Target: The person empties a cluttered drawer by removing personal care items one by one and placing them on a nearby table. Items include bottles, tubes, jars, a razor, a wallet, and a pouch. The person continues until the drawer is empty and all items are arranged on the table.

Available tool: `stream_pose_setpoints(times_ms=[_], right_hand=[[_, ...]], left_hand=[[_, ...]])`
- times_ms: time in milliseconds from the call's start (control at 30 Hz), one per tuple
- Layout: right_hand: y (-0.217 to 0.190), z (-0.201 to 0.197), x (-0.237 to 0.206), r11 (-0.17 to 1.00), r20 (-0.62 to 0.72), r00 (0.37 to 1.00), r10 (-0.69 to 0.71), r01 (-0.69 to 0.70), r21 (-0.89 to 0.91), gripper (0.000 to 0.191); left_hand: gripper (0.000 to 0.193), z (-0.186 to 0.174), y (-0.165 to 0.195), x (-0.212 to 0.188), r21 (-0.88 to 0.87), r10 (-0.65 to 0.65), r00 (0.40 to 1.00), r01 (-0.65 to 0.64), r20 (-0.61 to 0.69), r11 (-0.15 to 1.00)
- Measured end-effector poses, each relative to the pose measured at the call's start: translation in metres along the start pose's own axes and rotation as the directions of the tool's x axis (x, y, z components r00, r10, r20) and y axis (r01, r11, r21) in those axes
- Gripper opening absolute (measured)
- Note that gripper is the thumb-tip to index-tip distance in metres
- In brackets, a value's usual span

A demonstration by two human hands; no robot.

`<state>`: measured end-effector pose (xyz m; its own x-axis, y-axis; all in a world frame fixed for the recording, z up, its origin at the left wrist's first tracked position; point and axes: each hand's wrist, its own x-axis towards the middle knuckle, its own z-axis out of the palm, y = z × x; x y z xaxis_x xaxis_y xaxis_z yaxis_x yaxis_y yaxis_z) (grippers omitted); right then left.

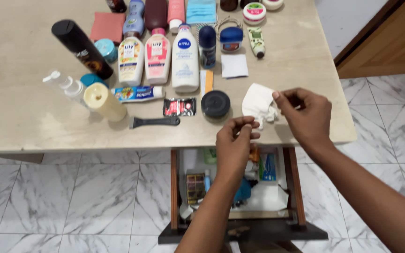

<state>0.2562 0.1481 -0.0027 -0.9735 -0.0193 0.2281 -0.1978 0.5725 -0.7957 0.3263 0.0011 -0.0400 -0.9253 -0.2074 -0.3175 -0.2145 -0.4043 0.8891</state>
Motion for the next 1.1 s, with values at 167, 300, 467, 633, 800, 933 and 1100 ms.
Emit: stream_pose_setpoints(times_ms=[167,300,467,633,800,933,1100], right_hand=[[0.01,0.002,-0.095,0.997,0.092,0.993,0.078,-0.077,-0.016,0.032],[0.03,0.012,-0.153,0.988,0.178,0.972,0.151,-0.142,-0.062,0.035],[0.067,0.031,-0.193,0.925,0.367,0.861,0.353,-0.261,-0.276,0.04],[0.121,0.063,-0.207,0.839,0.553,0.632,0.543,-0.426,-0.338,0.036],[0.165,0.094,-0.216,0.802,0.545,0.591,0.595,-0.384,-0.458,0.032],[0.173,0.105,-0.217,0.731,0.526,0.509,0.682,-0.505,-0.459,0.038],[0.175,0.12,-0.22,0.725,0.512,0.52,0.684,-0.408,-0.555,0.034]], left_hand=[[0.022,-0.047,-0.041,-0.06,0.043,-0.084,0.996,0.086,-0.036,0.995],[0.021,-0.081,-0.072,-0.089,0.103,-0.134,0.986,0.144,-0.103,0.984],[0.023,-0.114,-0.106,-0.106,0.2,-0.166,0.978,0.188,-0.123,0.962],[0.024,-0.139,-0.139,-0.099,0.351,-0.19,0.975,0.219,-0.116,0.91],[0.024,-0.159,-0.162,-0.086,0.496,-0.201,0.974,0.224,-0.1,0.839],[0.026,-0.164,-0.166,-0.079,0.55,-0.284,0.951,0.303,-0.122,0.778],[0.026,-0.166,-0.166,-0.076,0.516,-0.318,0.94,0.336,-0.125,0.788]])
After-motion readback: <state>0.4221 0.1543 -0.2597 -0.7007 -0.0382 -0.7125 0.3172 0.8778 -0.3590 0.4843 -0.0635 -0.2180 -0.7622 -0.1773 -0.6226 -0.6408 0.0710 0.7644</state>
